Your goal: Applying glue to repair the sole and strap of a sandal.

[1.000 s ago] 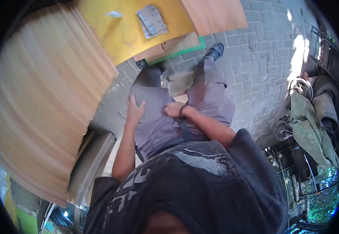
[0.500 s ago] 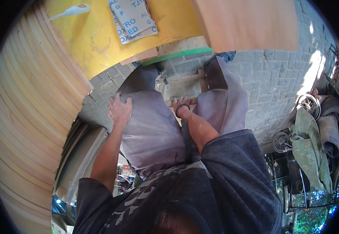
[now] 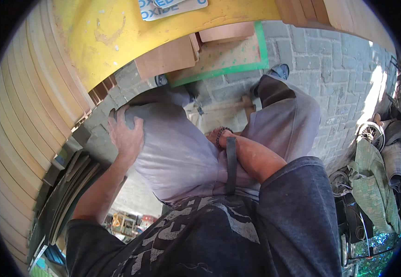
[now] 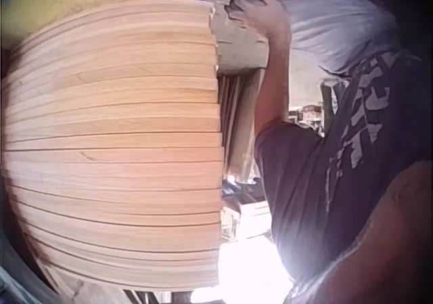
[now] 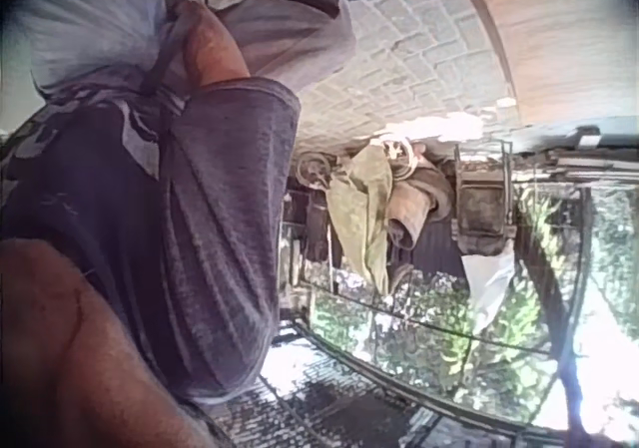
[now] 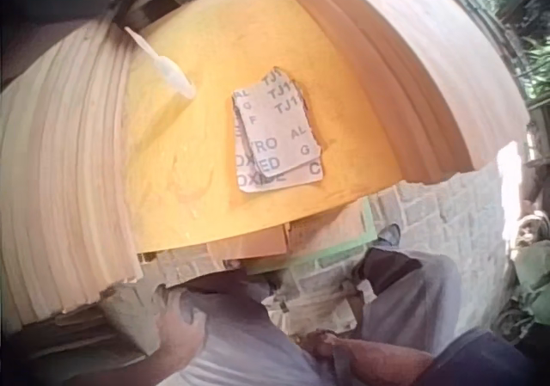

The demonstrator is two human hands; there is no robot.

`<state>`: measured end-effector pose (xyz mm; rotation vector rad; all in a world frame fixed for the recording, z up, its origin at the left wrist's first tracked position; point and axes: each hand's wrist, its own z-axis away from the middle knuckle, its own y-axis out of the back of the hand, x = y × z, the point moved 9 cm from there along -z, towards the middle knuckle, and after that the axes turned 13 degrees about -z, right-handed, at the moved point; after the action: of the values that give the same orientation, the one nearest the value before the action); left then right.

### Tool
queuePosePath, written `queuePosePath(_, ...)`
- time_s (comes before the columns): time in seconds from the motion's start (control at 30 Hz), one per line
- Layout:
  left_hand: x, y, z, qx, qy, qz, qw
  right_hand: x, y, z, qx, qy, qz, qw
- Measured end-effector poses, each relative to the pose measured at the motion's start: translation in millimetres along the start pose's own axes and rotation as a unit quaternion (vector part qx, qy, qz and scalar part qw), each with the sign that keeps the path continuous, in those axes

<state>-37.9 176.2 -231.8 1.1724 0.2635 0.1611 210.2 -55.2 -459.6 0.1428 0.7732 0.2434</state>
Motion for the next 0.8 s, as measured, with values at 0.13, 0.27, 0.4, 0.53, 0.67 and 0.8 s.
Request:
queuePosePath(0.13,-1,1,6,0.092,-0.008,0.007,0.996,20,12,6,0.002,-0.028,0.025,0.999)
queuePosePath(0.27,-6,7,24,0.163,-0.03,0.042,0.985,-1,37,-23,-0.01,-0.04,0.048,0.998)
queuePosePath(0.4,-16,11,46,0.195,-0.002,0.041,0.98,-6,63,0,-0.021,-0.054,0.081,0.995)
queuePosePath(0.53,-23,11,63,0.217,0.02,0.043,0.975,-20,99,16,-0.028,-0.077,0.086,0.993)
queuePosePath(0.67,-41,6,82,0.248,0.037,0.036,0.967,-67,213,83,0.255,-0.087,0.065,0.961)
queuePosePath(0.8,-41,9,97,0.289,0.027,0.026,0.957,-85,246,196,0.477,0.018,-0.011,0.879)
